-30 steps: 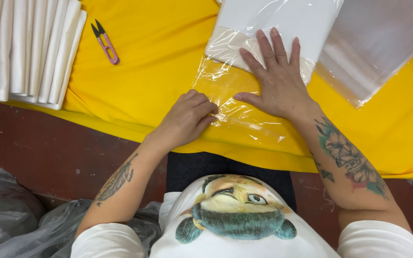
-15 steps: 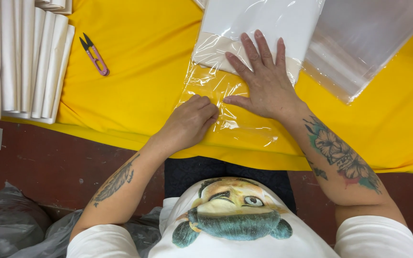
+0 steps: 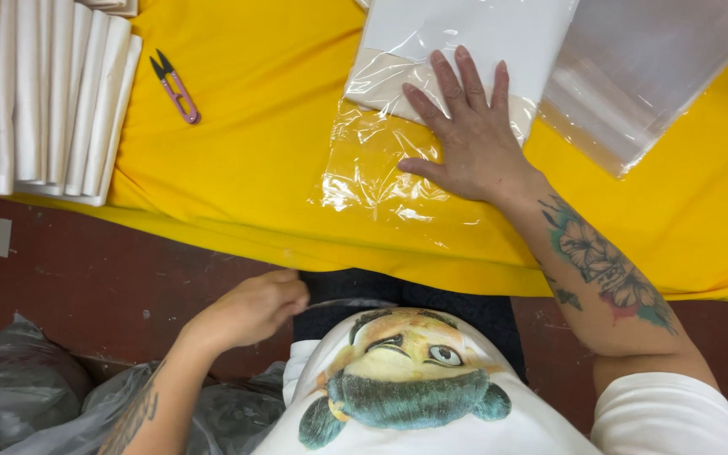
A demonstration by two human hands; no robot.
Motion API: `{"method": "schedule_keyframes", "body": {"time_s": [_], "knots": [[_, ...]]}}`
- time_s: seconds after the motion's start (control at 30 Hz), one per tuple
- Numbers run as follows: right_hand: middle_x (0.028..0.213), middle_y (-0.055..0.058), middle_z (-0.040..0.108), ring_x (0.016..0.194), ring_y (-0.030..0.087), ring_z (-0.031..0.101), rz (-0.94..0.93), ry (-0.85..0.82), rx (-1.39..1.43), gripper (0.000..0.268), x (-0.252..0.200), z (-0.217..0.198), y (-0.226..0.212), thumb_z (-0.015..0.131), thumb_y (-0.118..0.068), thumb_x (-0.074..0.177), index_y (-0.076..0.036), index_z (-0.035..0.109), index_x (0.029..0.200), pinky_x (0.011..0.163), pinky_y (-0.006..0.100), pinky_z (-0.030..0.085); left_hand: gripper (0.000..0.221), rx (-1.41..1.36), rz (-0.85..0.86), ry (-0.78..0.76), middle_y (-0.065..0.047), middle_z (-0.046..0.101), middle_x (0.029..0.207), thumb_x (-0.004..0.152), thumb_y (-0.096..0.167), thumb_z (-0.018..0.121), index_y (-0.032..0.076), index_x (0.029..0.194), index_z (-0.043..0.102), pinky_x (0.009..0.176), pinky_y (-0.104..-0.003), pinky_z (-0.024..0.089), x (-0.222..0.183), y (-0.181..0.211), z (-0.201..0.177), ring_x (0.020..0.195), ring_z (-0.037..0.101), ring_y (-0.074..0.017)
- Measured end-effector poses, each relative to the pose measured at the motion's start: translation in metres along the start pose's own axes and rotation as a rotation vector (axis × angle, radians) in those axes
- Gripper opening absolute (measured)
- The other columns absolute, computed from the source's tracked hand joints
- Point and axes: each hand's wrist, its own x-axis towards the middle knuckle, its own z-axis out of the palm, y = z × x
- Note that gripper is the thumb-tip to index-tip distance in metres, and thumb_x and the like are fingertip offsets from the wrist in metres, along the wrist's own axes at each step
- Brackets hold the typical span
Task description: Packing folded t-shirts into clear plastic bags at a workstation.
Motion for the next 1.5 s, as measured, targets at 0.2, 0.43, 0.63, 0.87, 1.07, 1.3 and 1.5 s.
{"method": "schedule_keyframes", "body": {"time_s": [0.2, 0.43, 0.63, 0.87, 1.07, 1.3, 1.5], "knots": [[0.164, 0.02, 0.033, 0.156, 0.038, 0.017, -0.165, 0.141, 0.342, 0.051, -0.038, -0.014, 0.028, 0.029, -0.034, 0.111, -0.008, 0.041, 0.154, 0.125, 0.055, 0.005, 0.022, 0.311, -0.454, 0.225, -0.01, 0.063, 0.094, 0.088, -0.01, 0.064, 0.006, 0.102, 0.07, 0.069, -0.039, 0.054, -0.039, -0.086, 0.076, 0.088, 0.061, -0.0275], [0.159, 0.019, 0.052, 0.153, 0.041, 0.04, -0.121, 0.228, -0.239, 0.059, -0.116, 0.002, 0.073, 0.063, -0.005, 0.086, -0.013, 0.061, 0.145, 0.118, 0.067, 0.035, 0.033, -0.138, -0.016, 0.276, -0.006, 0.078, 0.111, 0.093, 0.025, 0.067, 0.013, 0.124, 0.069, 0.088, -0.034, 0.057, -0.027, -0.011, -0.021, 0.098, 0.076, -0.0203], [0.134, 0.017, 0.069, 0.132, 0.038, 0.063, -0.374, 0.552, 0.004, 0.01, -0.092, 0.028, 0.053, 0.066, 0.002, 0.099, -0.004, 0.072, 0.103, 0.116, 0.055, 0.044, 0.028, 0.302, 0.653, 0.821, -0.02, 0.06, 0.139, 0.111, 0.011, 0.058, -0.001, 0.136, 0.06, 0.117, -0.051, 0.044, 0.13, 0.038, -0.125, 0.131, 0.056, -0.041], [0.133, 0.006, 0.072, 0.126, 0.03, 0.067, -0.203, 0.702, 0.065, 0.013, -0.155, 0.043, 0.051, 0.062, -0.023, 0.102, -0.012, 0.069, 0.101, 0.115, 0.049, 0.049, 0.03, 0.503, 0.588, 0.888, -0.014, 0.07, 0.112, 0.107, 0.03, 0.058, 0.01, 0.123, 0.074, 0.099, -0.044, 0.051, 0.184, 0.029, -0.09, 0.115, 0.064, -0.033], [0.149, 0.013, 0.058, 0.135, 0.037, 0.058, -0.189, 0.725, 0.039, 0.038, -0.172, 0.055, 0.037, 0.066, -0.036, 0.096, -0.02, 0.058, 0.13, 0.117, 0.054, 0.043, 0.017, 0.49, 0.548, 0.903, -0.006, 0.067, 0.101, 0.102, 0.029, 0.066, 0.014, 0.1, 0.074, 0.096, -0.044, 0.047, 0.2, 0.053, -0.103, 0.11, 0.064, -0.0287], [0.157, 0.013, 0.049, 0.147, 0.034, 0.046, -0.29, 0.452, -0.025, 0.044, -0.18, 0.046, 0.037, 0.06, -0.007, 0.104, -0.009, 0.053, 0.147, 0.125, 0.053, 0.032, 0.042, 0.6, 0.537, 0.881, -0.018, 0.049, 0.154, 0.114, 0.041, 0.051, 0.019, 0.15, 0.057, 0.116, -0.066, 0.02, 0.288, 0.06, -0.149, 0.144, 0.037, -0.042], [0.156, 0.017, 0.048, 0.146, 0.036, 0.048, -0.299, 0.471, 0.041, 0.046, -0.178, 0.044, 0.035, 0.06, -0.017, 0.105, -0.007, 0.05, 0.148, 0.124, 0.053, 0.038, 0.045, 0.442, 0.5, 0.847, -0.022, 0.049, 0.155, 0.112, 0.034, 0.054, 0.011, 0.151, 0.054, 0.122, -0.06, 0.016, 0.296, 0.03, -0.14, 0.146, 0.037, -0.044]]}}
